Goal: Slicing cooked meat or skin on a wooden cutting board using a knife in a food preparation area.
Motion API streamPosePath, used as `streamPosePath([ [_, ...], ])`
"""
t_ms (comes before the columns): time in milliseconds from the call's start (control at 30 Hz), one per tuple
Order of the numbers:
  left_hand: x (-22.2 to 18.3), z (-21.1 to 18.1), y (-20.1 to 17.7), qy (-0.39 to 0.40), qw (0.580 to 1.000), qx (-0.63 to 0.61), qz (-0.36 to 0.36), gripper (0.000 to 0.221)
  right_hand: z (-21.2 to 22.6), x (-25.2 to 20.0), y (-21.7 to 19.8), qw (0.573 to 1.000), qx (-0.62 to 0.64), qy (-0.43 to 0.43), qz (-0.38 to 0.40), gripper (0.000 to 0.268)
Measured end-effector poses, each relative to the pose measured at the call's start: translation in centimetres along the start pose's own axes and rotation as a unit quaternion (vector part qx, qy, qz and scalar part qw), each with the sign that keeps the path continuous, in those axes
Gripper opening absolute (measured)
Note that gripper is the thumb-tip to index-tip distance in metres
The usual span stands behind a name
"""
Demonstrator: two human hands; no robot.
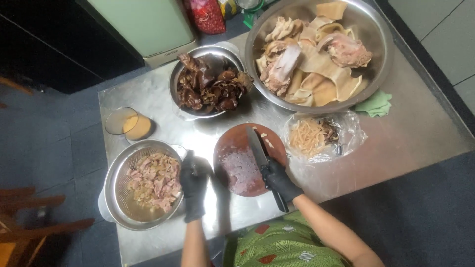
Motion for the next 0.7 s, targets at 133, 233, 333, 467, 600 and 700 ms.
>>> streamPosePath([
  [133, 4.5, 10.8, -1.2, 0.425, 0.691, 0.534, 0.239, 0.038, 1.9, -0.2, -0.9, 0.997, -0.066, 0.031, -0.022, 0.017],
  [233, -1.5, 12.0, 2.0, 0.543, 0.389, 0.691, 0.278, 0.036, 5.6, -2.2, -0.1, 0.988, -0.126, 0.088, -0.033, 0.018],
  [333, -0.2, 13.1, -0.3, 0.541, 0.389, 0.717, 0.204, 0.025, 5.8, -4.0, -0.4, 0.991, -0.112, 0.068, -0.037, 0.020],
  [467, -0.7, 12.8, -2.8, 0.544, 0.355, 0.741, 0.172, 0.019, 4.9, -5.8, -0.7, 0.999, -0.023, 0.001, -0.028, 0.016],
  [600, 1.8, 12.5, -3.0, 0.483, 0.379, 0.766, 0.191, 0.017, 6.0, -8.5, -0.3, 0.998, 0.022, 0.007, -0.060, 0.014],
  [700, 0.8, 11.9, -0.6, 0.383, 0.411, 0.799, 0.212, 0.017, 1.9, -6.1, -1.0, 0.993, 0.099, 0.006, -0.060, 0.011],
])
Point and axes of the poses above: each hand's wrist, its own x-axis towards the middle knuckle, its own y-axis out of the palm, z = x × y, the point moved 7 cm from there along x, towards the middle knuckle, and after that the axes turned 4 degrees about x, right-handed, at the moved point
